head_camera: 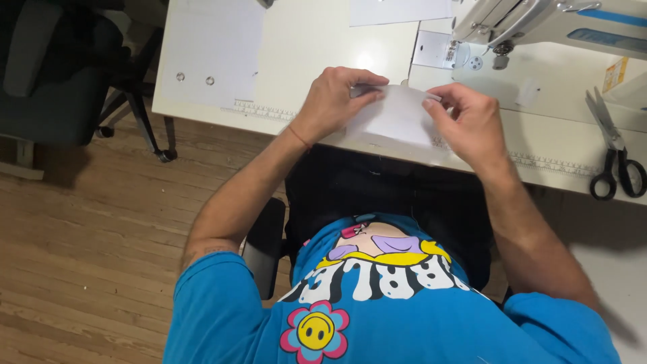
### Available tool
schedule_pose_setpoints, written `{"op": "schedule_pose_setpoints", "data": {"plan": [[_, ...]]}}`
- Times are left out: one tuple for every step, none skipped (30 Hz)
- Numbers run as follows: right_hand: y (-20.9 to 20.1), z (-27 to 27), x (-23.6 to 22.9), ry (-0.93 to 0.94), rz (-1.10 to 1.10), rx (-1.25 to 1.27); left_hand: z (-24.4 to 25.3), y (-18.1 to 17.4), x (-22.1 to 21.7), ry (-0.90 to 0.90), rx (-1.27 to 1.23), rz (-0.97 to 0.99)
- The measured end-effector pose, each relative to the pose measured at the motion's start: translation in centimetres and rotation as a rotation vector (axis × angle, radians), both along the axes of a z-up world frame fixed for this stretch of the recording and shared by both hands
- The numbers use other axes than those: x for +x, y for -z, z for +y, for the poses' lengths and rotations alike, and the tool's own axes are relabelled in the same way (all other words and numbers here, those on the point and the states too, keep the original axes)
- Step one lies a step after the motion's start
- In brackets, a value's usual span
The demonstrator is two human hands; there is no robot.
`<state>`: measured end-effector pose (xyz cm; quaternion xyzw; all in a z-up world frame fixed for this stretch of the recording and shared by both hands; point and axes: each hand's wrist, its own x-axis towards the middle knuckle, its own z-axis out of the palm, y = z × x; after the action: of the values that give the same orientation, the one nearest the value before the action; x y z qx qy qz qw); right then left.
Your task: Preparing and sewing small white leather components with grommets using an industrial sewing machine and scissors
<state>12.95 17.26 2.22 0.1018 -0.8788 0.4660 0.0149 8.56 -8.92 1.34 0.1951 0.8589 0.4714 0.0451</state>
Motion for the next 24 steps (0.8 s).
{"op": "schedule_pose_setpoints", "data": {"plan": [[0.2,0.0,-0.3,-0.004,0.071,0.092,0.0,1.4,-0.8,0.007,-0.066,0.175],[0.5,0.0,-0.4,-0.012,0.133,0.184,0.0,2.9,-1.4,0.014,-0.133,0.343],[1.0,0.1,-0.6,-0.006,0.126,0.184,-0.1,3.1,-1.5,0.020,-0.132,0.337],[1.4,0.4,-0.8,-0.033,0.176,0.167,0.1,3.3,-1.8,0.053,-0.135,0.409],[1.8,0.6,-1.1,-0.061,0.226,0.150,0.2,3.4,-2.2,0.085,-0.137,0.480],[1.8,0.9,-1.2,-0.057,0.224,0.152,0.1,3.6,-2.2,0.088,-0.135,0.479],[1.8,1.2,-1.3,-0.090,0.289,0.186,0.0,3.7,-2.2,0.083,-0.145,0.560],[1.9,1.2,-1.5,-0.129,0.356,0.216,-0.3,3.7,-2.1,0.072,-0.158,0.642],[2.2,1.4,-1.4,-0.130,0.356,0.215,-0.4,3.6,-1.9,0.071,-0.159,0.641],[2.5,1.6,-1.4,-0.133,0.410,0.241,-0.5,3.4,-1.8,0.088,-0.157,0.665],[2.9,1.9,-1.4,-0.135,0.465,0.267,-0.5,3.2,-1.7,0.106,-0.155,0.688],[2.8,1.9,-1.3,-0.132,0.461,0.271,-0.5,3.5,-1.7,0.109,-0.151,0.685],[2.7,2.0,-1.2,-0.112,0.469,0.265,-0.5,3.8,-1.7,0.112,-0.183,0.639],[2.6,1.9,-1.2,-0.098,0.477,0.256,-0.7,4.1,-1.5,0.110,-0.219,0.591],[2.5,2.0,-0.8,-0.102,0.472,0.256,-0.6,4.0,-1.1,0.108,-0.219,0.585],[2.4,1.9,-0.7,-0.081,0.489,0.265,-0.7,3.8,-1.1,0.119,-0.213,0.604],[2.3,1.9,-0.7,-0.060,0.506,0.274,-0.8,3.5,-1.0,0.131,-0.207,0.623],[2.3,1.8,-0.7,-0.063,0.507,0.274,-0.7,3.6,-0.9,0.128,-0.208,0.623],[2.3,1.8,-0.6,-0.041,0.449,0.229,-0.6,3.7,-0.8,0.110,-0.237,0.630],[2.2,1.8,-0.5,-0.021,0.390,0.186,-0.4,3.7,-0.7,0.091,-0.266,0.636],[2.7,2.1,-0.4,-0.025,0.390,0.187,-0.5,3.7,-0.3,0.087,-0.266,0.635],[3.1,2.5,-0.6,-0.004,0.355,0.182,-0.5,3.5,-0.3,0.060,-0.254,0.618],[3.4,2.9,-0.9,0.016,0.321,0.177,-0.5,3.2,-0.3,0.032,-0.242,0.600],[3.0,2.9,-0.8,0.012,0.338,0.177,-0.5,3.6,-0.2,0.024,-0.244,0.616]]}}
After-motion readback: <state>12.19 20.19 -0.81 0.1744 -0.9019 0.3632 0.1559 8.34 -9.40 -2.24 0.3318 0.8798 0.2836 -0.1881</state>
